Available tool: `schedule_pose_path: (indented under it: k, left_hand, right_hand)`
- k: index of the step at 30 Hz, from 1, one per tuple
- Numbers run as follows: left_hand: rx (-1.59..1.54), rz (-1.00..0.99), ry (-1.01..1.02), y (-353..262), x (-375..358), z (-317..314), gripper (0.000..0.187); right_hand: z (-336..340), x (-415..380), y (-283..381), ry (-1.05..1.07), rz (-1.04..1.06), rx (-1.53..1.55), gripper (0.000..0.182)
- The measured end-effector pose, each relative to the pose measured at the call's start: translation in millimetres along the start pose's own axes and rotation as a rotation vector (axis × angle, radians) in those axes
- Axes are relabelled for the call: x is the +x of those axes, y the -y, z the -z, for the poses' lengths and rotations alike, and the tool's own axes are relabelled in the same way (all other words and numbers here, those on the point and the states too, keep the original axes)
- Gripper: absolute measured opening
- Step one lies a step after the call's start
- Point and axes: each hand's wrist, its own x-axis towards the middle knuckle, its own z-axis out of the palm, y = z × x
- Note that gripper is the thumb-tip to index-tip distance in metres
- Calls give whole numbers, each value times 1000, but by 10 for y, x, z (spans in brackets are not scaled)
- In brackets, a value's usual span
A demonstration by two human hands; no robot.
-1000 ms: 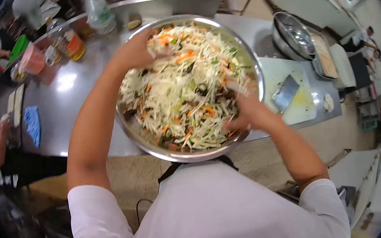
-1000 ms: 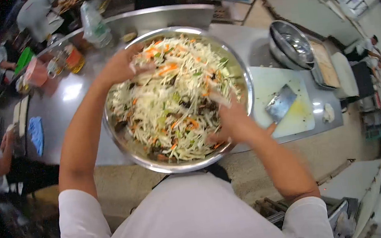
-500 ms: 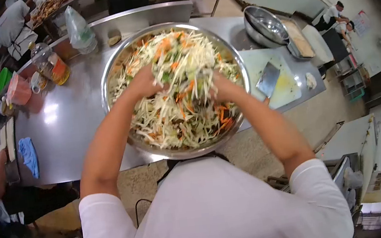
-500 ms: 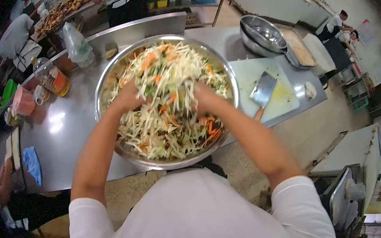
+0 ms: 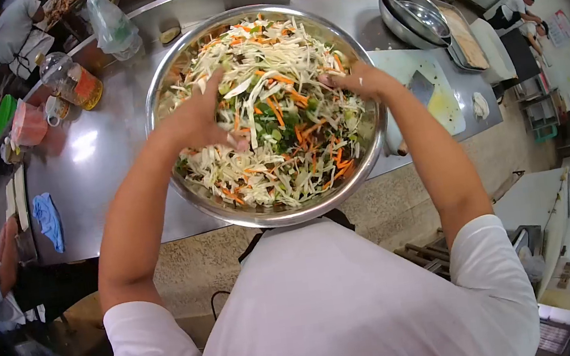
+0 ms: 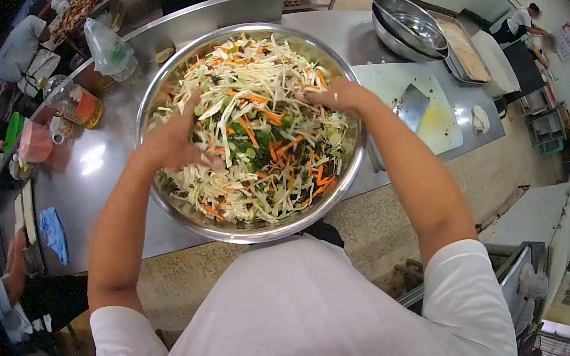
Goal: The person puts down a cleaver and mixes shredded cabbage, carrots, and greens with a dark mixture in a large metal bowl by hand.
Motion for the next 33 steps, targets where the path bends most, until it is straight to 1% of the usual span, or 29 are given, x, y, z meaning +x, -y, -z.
schedule_pose_path:
  k: [1, 2, 4, 5, 6, 7, 8, 9, 11, 12, 13, 14, 15, 16, 18, 19, 20, 21, 22, 23, 24, 25, 26, 27, 28, 29, 30, 32, 33]
  left_hand:
    - [-167, 78, 116, 194, 88, -242, 154]
    - [-294, 56, 20, 318, 72, -491, 148]
    - [-92, 173, 71, 446, 171, -722, 135]
    - [-82, 181, 78, 498, 148, -823, 135]
    - [-53, 135, 14, 505, 135, -928, 130]
    - [-26, 85, -77, 482, 200, -932, 124]
    - [-23, 82, -93, 482, 219, -937, 124]
    - [8, 67, -142, 472, 180, -952, 119]
    - [50, 44, -212, 481, 147, -897, 114]
    - [-42, -6, -211, 509, 159, -834, 103]
    - [-133, -58, -203, 535, 163, -776, 92]
    - [-226, -111, -182, 540, 153, -745, 81]
    - [-226, -137, -219, 457, 139, -603, 64]
    - [-222, -147, -221, 323, 104, -408, 64]
    - [-145, -84, -132, 63, 55, -13, 62]
    - [-77, -85, -44, 3, 92, 144, 73]
    - [-78, -94, -38, -72, 80, 259, 73]
    - [-136, -139, -27, -293, 27, 465, 84]
    - [-193, -186, -17, -451, 38, 557, 94]
    - [-195, -193, -10, -527, 100, 521, 94]
    - [-165, -286, -184, -578, 159, 474, 103]
    - [-136, -373, -360, -582, 203, 427, 111]
    - [-140, -369, -358, -542, 245, 352, 111]
    - [-56, -326, -291, -485, 305, 243, 114]
    - [27, -283, -221, -426, 361, 123, 116]
    - [199, -249, -273, -279, 339, 4, 106]
    - [196, -238, -272, -146, 299, -32, 106]
    - [-187, 24, -127, 118, 196, -110, 96]
    - [-192, 38, -122, 306, 117, -232, 96]
  right_hand:
    - [-299, 510, -438, 46, -80, 241, 83]
    - [-567, 1029, -848, 89, -155, 478, 81]
    - [-644, 1103, -782, 174, -302, 496, 75]
    - [-733, 1152, -784, 285, -310, 849, 65]
    - [-803, 1120, -838, 280, -309, 855, 65]
    - [-791, 1115, -854, 242, -196, 894, 60]
    - [-835, 1113, -855, 214, -87, 932, 56]
    - [-830, 1125, -771, 249, -151, 973, 53]
    - [-771, 945, -775, 229, -98, 926, 51]
    - [-658, 649, -558, 207, -55, 879, 48]
    - [-607, 435, -383, 198, 53, 993, 45]
    - [-552, 385, -278, 191, 61, 997, 45]
    - [-490, 377, -208, 188, 118, 882, 45]
    - [-425, 322, -121, 181, 174, 764, 45]
    - [-262, 14, 249, 119, 216, 756, 46]
    - [-208, -25, 378, 144, 320, 652, 47]
    - [-170, -56, 498, 168, 419, 548, 48]
    - [-137, -67, 645, 161, 409, 554, 48]
    - [-93, -54, 807, 101, 415, 259, 46]
    - [-60, -56, 899, 45, 413, -38, 45]
    - [-43, -69, 932, 44, 407, -36, 45]
    - [-33, -80, 970, 80, 478, 101, 44]
    - [-35, -78, 992, 118, 546, 238, 43]
    - [15, 17, 889, 213, 513, 402, 40]
    - [25, 171, 677, 221, 509, 401, 40]
    - [18, 357, 424, 141, 419, 468, 36]
    - [36, 477, 280, 63, 332, 533, 32]
    - [-2, 181, 208, -57, -66, 332, 30]
    - [-122, 558, -178, 25, -91, 324, 33]
